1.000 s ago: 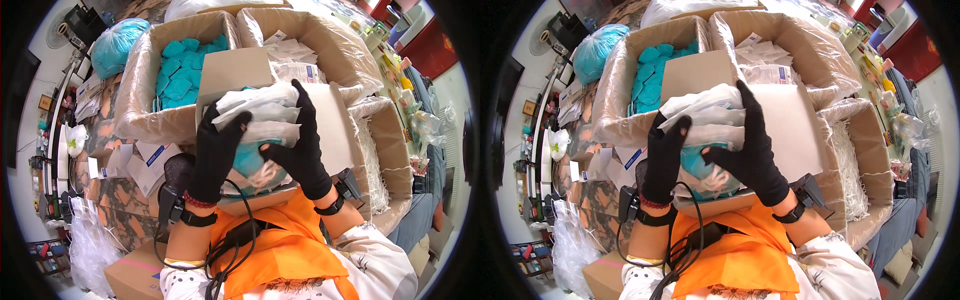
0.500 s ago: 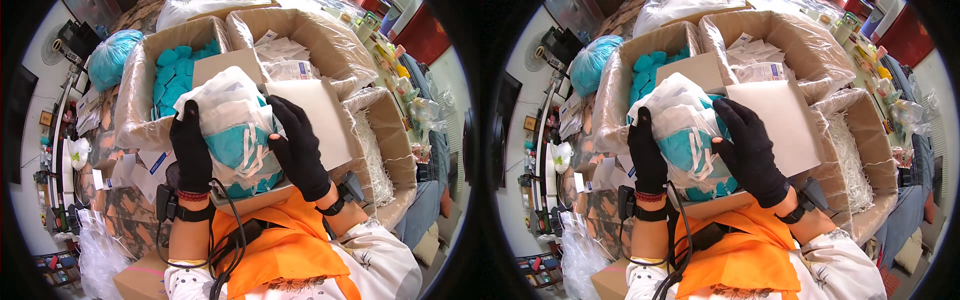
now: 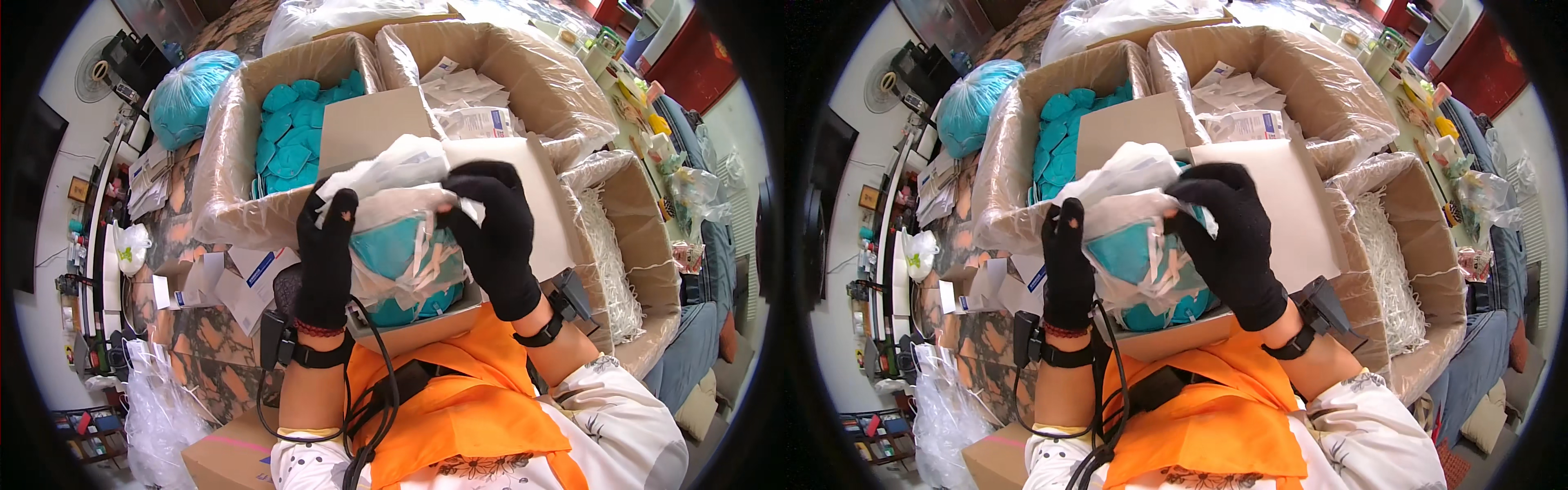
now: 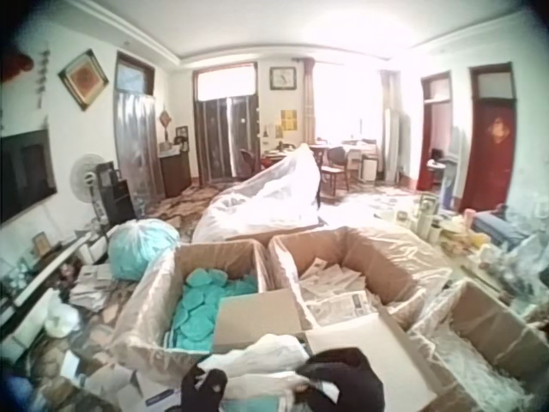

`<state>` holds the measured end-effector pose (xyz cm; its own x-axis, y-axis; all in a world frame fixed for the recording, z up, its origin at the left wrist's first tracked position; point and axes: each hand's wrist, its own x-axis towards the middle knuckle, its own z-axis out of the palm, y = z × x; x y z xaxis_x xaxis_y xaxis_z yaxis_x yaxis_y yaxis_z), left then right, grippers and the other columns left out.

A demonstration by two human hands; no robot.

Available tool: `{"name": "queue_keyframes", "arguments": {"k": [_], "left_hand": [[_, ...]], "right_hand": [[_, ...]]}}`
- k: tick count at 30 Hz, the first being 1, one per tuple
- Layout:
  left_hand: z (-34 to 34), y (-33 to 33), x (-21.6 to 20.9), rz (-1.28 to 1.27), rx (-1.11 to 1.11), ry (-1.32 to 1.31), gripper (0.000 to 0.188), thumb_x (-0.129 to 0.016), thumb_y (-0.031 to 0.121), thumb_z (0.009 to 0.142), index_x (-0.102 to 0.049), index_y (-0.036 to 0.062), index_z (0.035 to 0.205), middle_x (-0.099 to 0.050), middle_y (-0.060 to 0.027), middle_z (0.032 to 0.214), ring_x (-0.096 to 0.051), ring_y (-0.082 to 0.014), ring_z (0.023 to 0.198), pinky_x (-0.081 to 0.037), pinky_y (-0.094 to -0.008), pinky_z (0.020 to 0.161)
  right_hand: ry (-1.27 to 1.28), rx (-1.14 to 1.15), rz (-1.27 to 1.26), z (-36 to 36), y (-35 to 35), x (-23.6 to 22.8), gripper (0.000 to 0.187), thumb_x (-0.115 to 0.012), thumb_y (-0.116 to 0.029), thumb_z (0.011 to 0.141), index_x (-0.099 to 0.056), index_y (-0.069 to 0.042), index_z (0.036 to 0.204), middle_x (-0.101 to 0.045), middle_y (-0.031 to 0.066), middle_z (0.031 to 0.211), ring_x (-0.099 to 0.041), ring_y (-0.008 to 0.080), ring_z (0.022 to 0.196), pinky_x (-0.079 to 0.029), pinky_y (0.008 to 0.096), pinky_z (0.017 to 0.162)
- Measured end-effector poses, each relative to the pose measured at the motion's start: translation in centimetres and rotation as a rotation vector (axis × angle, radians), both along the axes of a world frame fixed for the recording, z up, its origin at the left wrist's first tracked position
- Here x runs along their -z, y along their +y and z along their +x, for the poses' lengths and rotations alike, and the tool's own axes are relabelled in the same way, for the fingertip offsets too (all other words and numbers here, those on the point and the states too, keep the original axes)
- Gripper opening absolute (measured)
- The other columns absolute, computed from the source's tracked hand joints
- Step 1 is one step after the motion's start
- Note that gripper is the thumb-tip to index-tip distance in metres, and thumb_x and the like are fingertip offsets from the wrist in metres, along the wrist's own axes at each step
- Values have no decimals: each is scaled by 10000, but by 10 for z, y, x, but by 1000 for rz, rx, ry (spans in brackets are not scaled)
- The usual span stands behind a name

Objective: Sorting turquoise face masks and putting them into a cardboard box.

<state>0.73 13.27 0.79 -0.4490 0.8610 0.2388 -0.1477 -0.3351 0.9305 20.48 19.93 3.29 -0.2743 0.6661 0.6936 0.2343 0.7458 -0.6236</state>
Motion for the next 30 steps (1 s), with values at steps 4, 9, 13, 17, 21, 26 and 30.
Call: {"name": "queue_keyframes", "arguments": {"k": [4,9,13,17,21,26,30], "left_hand": [[14,-10,-4,-319,-142,195,408,-693,240,964,-587,7,1281,-642,-96,1150,-588,-181,1092,-467,-337,960],[6,-10,-8,-103,-98,197,320,-646,205,990,-603,19,1247,-633,-80,1216,-593,-184,1111,-461,-334,971],[24,-16,-26,-219,-220,314,417,-406,359,1077,-609,16,1201,-643,-124,1181,-586,-250,1149,-438,-395,1034],[27,-14,-48,-53,-70,381,266,-594,87,970,-605,70,1235,-613,-29,1223,-596,-146,992,-464,-324,923],[30,-5,-53,-40,-42,231,446,-577,-26,916,-503,49,1349,-560,-107,1340,-545,-183,1165,-467,-314,946],[33,-3,-47,-46,59,-75,512,-589,-64,912,-447,43,1393,-551,-110,1339,-526,-168,1208,-473,-290,961],[23,-1,-35,-65,80,-101,392,-604,14,962,-496,36,1338,-594,-65,1209,-556,-129,1092,-477,-278,921]], "right_hand": [[75,-106,-291,3,4,10,848,-897,-123,671,-477,-69,1405,-541,161,1383,-582,302,1217,-493,373,983],[-14,-231,-375,0,-13,7,734,-935,-207,682,-527,-68,1276,-647,102,1132,-632,209,1080,-520,365,932],[79,-236,-397,-4,-18,14,755,-950,-231,660,-519,-60,1256,-632,98,1132,-628,207,1054,-524,354,914],[-11,-244,-252,1,-12,1,797,-959,-251,649,-501,-50,1270,-623,98,1146,-622,217,1067,-516,358,925],[113,-246,-321,-5,-11,13,948,-964,-242,639,-431,-44,1398,-564,112,1256,-591,226,1148,-509,373,983],[168,-165,-273,0,-16,10,1059,-963,-246,630,-365,-44,1479,-557,158,1276,-603,243,1159,-519,365,978],[-191,-2,82,1,-15,-13,876,-913,-285,698,-493,-68,1436,-506,199,1417,-602,345,1203,-525,400,990]]}}
